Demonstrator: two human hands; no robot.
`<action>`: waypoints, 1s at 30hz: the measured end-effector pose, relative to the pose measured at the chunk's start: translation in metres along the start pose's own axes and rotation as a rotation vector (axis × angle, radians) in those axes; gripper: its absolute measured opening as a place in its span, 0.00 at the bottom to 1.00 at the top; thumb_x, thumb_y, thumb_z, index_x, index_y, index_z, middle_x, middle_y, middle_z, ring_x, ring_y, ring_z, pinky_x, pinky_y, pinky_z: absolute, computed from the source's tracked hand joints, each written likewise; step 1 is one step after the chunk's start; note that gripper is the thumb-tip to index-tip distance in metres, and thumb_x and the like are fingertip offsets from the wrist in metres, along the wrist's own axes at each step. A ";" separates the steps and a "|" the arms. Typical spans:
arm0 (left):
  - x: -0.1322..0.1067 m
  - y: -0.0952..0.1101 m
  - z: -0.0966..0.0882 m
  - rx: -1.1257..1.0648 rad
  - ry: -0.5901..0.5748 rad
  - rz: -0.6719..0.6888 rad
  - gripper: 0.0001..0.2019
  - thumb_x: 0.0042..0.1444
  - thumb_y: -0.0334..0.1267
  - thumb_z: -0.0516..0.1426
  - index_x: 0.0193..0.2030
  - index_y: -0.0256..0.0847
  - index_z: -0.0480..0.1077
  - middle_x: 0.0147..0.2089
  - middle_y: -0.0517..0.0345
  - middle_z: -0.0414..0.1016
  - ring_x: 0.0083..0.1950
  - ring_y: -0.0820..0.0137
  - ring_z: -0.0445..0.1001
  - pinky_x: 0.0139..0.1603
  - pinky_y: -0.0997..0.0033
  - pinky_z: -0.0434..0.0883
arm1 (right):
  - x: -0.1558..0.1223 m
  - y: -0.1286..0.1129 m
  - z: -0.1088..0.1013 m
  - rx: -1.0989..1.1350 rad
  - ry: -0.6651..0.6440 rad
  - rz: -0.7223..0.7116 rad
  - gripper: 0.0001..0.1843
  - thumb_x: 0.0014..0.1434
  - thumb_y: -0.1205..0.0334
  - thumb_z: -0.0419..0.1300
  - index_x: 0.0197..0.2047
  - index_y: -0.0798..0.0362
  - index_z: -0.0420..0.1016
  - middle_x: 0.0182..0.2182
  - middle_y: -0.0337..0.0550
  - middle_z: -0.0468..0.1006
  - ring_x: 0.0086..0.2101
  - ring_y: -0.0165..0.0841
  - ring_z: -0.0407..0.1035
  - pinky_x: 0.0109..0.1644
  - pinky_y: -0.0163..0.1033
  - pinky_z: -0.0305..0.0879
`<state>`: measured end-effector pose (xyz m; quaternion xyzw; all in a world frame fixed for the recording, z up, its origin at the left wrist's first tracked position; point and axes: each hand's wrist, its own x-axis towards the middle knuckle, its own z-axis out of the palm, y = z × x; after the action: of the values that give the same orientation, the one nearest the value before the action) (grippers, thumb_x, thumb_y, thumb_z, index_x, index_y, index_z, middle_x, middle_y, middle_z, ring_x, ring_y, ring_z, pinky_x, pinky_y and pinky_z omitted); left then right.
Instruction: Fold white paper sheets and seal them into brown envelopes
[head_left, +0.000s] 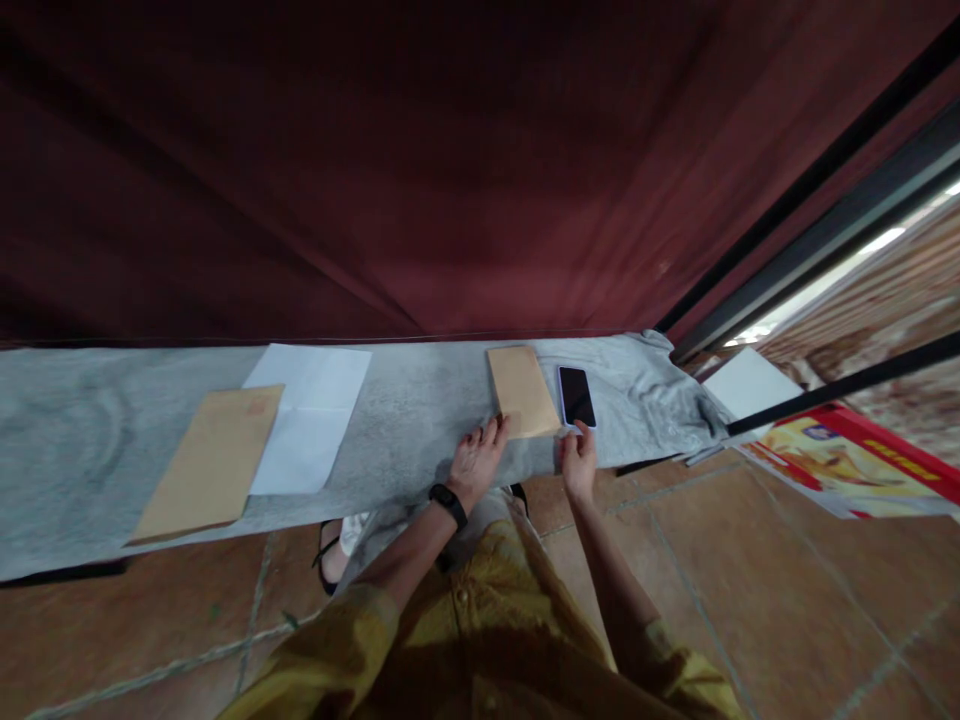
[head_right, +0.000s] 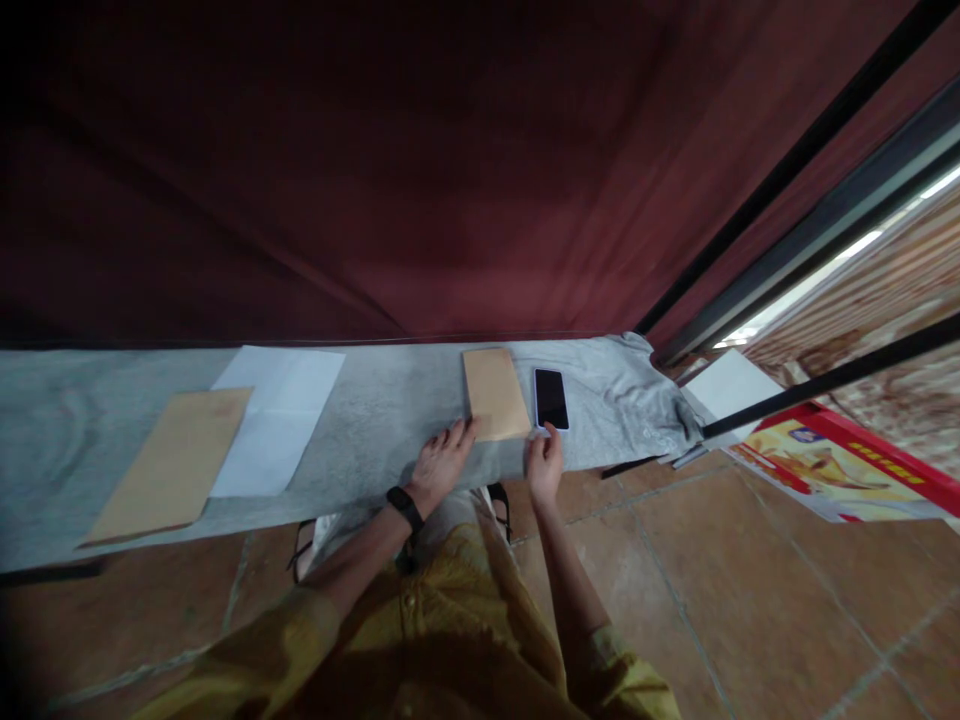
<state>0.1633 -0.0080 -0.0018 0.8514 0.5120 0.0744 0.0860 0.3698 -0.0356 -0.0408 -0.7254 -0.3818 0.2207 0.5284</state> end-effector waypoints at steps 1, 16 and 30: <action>-0.005 -0.004 -0.001 -0.016 0.008 -0.003 0.33 0.65 0.25 0.44 0.76 0.49 0.52 0.70 0.45 0.65 0.59 0.58 0.72 0.58 0.58 0.70 | -0.009 0.000 0.001 0.052 0.013 0.001 0.31 0.64 0.43 0.51 0.61 0.57 0.67 0.30 0.39 0.74 0.27 0.31 0.68 0.33 0.35 0.66; -0.142 -0.185 -0.053 0.138 0.377 -0.552 0.29 0.70 0.47 0.47 0.73 0.36 0.58 0.76 0.36 0.53 0.77 0.49 0.51 0.73 0.45 0.54 | -0.110 -0.075 0.136 0.381 -0.675 0.275 0.23 0.51 0.43 0.63 0.44 0.51 0.77 0.38 0.47 0.81 0.32 0.36 0.73 0.35 0.41 0.74; -0.216 -0.278 -0.064 0.083 0.351 -0.995 0.39 0.63 0.59 0.53 0.73 0.35 0.55 0.70 0.30 0.62 0.72 0.44 0.59 0.67 0.40 0.57 | -0.164 -0.162 0.275 0.289 -0.944 0.515 0.06 0.52 0.64 0.62 0.27 0.50 0.68 0.19 0.33 0.72 0.22 0.29 0.69 0.26 0.32 0.69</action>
<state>-0.1894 -0.0666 -0.0095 0.4830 0.8633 0.1458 -0.0097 0.0189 0.0243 0.0022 -0.5380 -0.3532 0.6939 0.3230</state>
